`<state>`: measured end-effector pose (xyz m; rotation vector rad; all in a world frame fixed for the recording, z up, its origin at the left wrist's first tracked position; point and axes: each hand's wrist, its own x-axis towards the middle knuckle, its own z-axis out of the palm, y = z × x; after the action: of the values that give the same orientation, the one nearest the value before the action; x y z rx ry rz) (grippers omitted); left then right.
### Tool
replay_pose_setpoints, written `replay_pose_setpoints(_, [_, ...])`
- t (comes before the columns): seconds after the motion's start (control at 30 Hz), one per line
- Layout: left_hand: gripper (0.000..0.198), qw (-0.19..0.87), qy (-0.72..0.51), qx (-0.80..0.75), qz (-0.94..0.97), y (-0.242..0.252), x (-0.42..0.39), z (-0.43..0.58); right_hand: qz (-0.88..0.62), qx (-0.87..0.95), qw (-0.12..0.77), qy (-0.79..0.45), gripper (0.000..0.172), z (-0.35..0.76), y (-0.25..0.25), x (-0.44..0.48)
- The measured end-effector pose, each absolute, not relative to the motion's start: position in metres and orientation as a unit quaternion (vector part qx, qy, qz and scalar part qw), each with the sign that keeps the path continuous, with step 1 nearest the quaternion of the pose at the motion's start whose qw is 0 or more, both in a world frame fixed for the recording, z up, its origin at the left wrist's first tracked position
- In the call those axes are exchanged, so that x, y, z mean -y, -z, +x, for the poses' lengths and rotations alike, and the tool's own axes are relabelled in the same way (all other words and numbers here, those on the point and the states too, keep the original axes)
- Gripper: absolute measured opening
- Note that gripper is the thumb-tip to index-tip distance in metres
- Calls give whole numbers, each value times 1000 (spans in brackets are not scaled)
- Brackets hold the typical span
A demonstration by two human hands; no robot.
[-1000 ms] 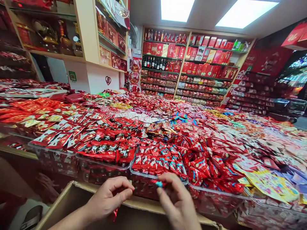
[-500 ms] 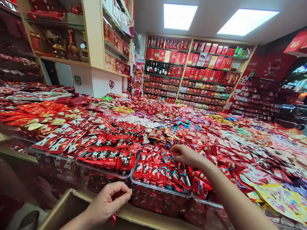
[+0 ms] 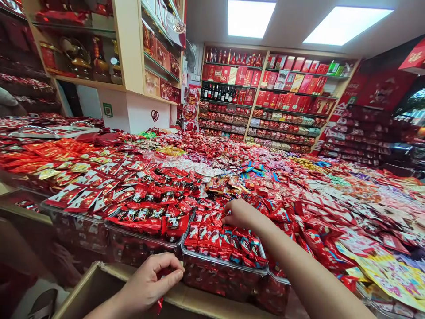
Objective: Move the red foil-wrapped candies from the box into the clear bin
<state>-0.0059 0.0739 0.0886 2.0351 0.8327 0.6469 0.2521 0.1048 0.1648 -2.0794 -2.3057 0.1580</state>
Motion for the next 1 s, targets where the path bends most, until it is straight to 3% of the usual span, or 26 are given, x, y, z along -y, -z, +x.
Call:
replay_pose_setpoints(0.33, [20,416,-269,-327,805,-87,-75,-6,-715,695,-61,40,18,245,-159,-116])
replay_pose_setpoints(0.53, [24,481,-282,-311,770,-85,-77,-6,-718,692,-62,42,20,244,-154,-114])
replay_pose_setpoints(0.73, [24,455,-286,-313,783,-84,-76,-6,-731,679,-42,51,20,246,-156,-112])
replay_pose_setpoints(1.0, [25,436,-284,-321,791,-85,-73,-4,-733,678,-31,38,39,251,-163,-106])
